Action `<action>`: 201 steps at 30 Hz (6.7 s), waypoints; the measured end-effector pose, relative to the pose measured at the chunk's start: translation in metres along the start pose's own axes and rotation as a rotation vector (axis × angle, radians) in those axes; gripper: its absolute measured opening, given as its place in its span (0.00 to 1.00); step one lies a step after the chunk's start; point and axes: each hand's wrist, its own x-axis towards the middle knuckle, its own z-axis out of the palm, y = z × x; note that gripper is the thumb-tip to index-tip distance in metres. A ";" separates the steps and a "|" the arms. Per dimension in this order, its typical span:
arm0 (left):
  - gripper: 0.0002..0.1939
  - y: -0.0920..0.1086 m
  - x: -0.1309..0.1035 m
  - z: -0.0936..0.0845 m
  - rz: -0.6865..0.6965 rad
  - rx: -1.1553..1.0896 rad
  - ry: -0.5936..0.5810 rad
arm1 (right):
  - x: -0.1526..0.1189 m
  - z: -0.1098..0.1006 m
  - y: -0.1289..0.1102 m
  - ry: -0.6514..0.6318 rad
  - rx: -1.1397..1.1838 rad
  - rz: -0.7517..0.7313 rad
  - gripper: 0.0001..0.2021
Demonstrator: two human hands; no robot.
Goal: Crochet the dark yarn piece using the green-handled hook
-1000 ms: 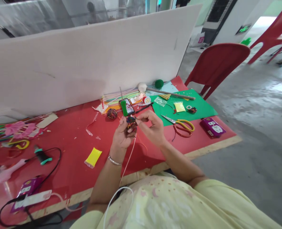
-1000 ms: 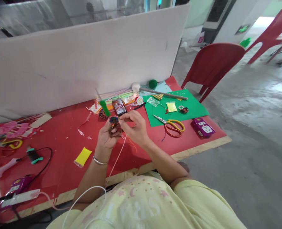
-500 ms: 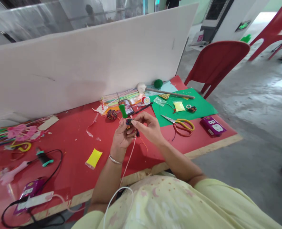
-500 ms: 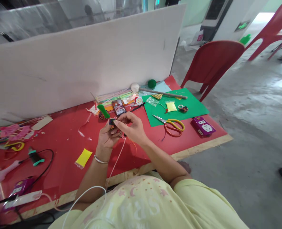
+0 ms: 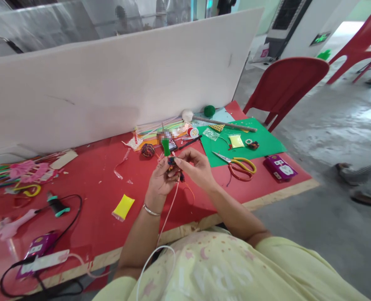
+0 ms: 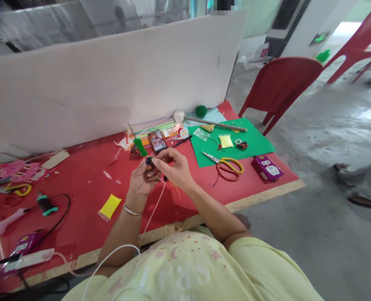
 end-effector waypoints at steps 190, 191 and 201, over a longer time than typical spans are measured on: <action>0.21 -0.012 -0.007 -0.016 0.180 0.297 -0.006 | 0.011 -0.016 0.028 -0.270 0.370 0.316 0.15; 0.20 -0.012 -0.007 -0.016 0.194 0.305 -0.001 | 0.011 -0.017 0.028 -0.259 0.355 0.310 0.15; 0.18 -0.011 -0.009 -0.017 0.242 0.424 0.029 | 0.007 -0.017 0.029 -0.312 0.225 0.269 0.15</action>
